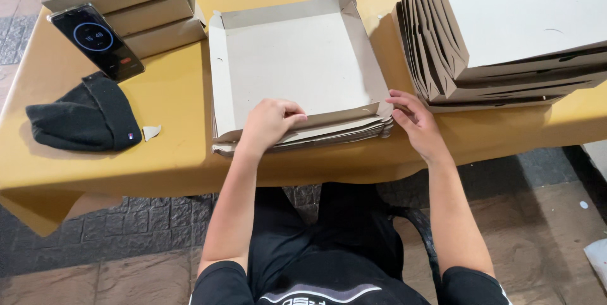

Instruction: The person repeatedly picks up flat cardboard boxes from a stack, unfolds them into open box shapes, and places them on the table. The person handles the boxes one at a time, folding the side flaps to form the box structure.

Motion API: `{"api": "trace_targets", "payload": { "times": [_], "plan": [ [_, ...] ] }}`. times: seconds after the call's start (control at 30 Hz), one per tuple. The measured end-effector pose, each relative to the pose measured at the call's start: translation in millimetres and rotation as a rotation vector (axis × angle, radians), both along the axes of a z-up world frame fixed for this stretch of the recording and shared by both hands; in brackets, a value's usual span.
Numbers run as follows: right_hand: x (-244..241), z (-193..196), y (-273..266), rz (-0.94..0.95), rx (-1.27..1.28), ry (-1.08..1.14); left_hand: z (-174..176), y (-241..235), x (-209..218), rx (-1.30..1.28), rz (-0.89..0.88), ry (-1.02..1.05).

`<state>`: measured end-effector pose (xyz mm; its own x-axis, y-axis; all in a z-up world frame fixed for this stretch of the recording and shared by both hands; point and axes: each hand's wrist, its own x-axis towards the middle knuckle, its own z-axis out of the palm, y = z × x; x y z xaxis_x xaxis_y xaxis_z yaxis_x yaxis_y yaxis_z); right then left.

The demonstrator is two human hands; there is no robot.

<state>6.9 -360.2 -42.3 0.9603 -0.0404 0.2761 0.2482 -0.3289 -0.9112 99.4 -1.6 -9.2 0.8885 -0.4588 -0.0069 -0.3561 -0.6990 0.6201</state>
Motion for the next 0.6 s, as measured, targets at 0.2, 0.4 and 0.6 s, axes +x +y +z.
{"api": "trace_targets", "payload": {
  "times": [0.2, 0.4, 0.6],
  "plan": [
    [12.5, -12.6, -6.9, -0.078, -0.066, -0.053, -23.0, -13.0, -9.0, 0.029, -0.077, -0.438],
    [32.1, -21.9, -7.0, -0.228, 0.015, -0.098, 2.2, -9.3, -23.7, -0.021, -0.11, -0.425],
    [35.2, -33.9, 2.1, -0.307, -0.096, -0.099, 8.3, -12.7, -26.1, -0.025, -0.086, -0.36]
  ]
}}
